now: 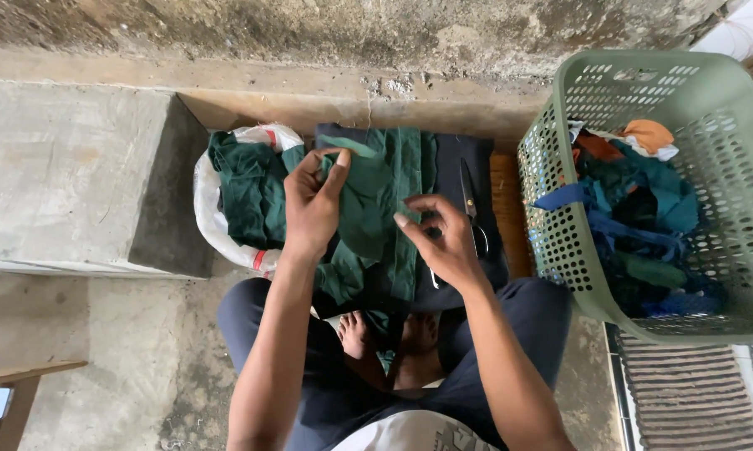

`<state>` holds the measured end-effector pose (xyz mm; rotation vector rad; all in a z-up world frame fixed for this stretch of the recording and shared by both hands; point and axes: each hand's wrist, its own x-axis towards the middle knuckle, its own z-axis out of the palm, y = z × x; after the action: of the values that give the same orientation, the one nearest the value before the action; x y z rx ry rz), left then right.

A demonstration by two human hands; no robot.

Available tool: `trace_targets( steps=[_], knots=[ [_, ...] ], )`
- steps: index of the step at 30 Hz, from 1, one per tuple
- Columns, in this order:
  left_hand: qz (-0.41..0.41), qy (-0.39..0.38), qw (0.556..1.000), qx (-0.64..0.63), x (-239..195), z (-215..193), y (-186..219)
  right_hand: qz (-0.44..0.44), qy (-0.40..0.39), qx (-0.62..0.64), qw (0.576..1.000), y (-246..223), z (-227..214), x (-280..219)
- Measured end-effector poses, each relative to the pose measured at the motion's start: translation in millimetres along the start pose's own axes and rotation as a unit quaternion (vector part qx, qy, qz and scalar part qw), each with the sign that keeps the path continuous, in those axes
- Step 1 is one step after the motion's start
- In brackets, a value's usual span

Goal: The person sits on the floor and cuts a piece of green fabric into strips using scissors. They repeatedly fold the fabric, cut it, and place the resulting strips into a nearby green basket.

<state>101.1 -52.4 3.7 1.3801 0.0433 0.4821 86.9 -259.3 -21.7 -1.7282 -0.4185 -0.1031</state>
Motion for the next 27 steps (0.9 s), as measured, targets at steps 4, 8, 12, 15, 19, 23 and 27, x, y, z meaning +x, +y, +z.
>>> trace_targets(
  steps=[4, 8, 12, 15, 19, 23, 27],
  knots=[
    [-0.01, -0.125, 0.991, -0.046, -4, 5, 37, 0.091, 0.013, 0.103, 0.99, 29, 0, 5],
    [-0.021, -0.223, 0.97, -0.095, 2, 4, 43, 0.014, -0.058, 0.161, 0.985, 34, -13, 13],
    [-0.051, -0.213, 0.967, -0.131, 16, -13, 9, 0.008, -0.184, 0.235, 0.955, 26, -15, 16],
    [-0.061, -0.204, 0.971, -0.11, 15, -10, 35, 0.022, -0.194, 0.345, 0.918, 56, -19, 22],
    [-0.056, -0.176, 0.982, -0.032, 8, -21, 42, 0.035, -0.182, 0.342, 0.921, 7, -25, 20],
    [-0.042, -0.159, 0.984, 0.072, 7, -43, 17, 0.125, -0.082, 0.238, 0.96, 33, -42, 30],
    [-0.034, -0.147, 0.982, 0.115, 9, -62, -12, 0.122, -0.088, 0.177, 0.973, 26, -62, 34]
  ],
)
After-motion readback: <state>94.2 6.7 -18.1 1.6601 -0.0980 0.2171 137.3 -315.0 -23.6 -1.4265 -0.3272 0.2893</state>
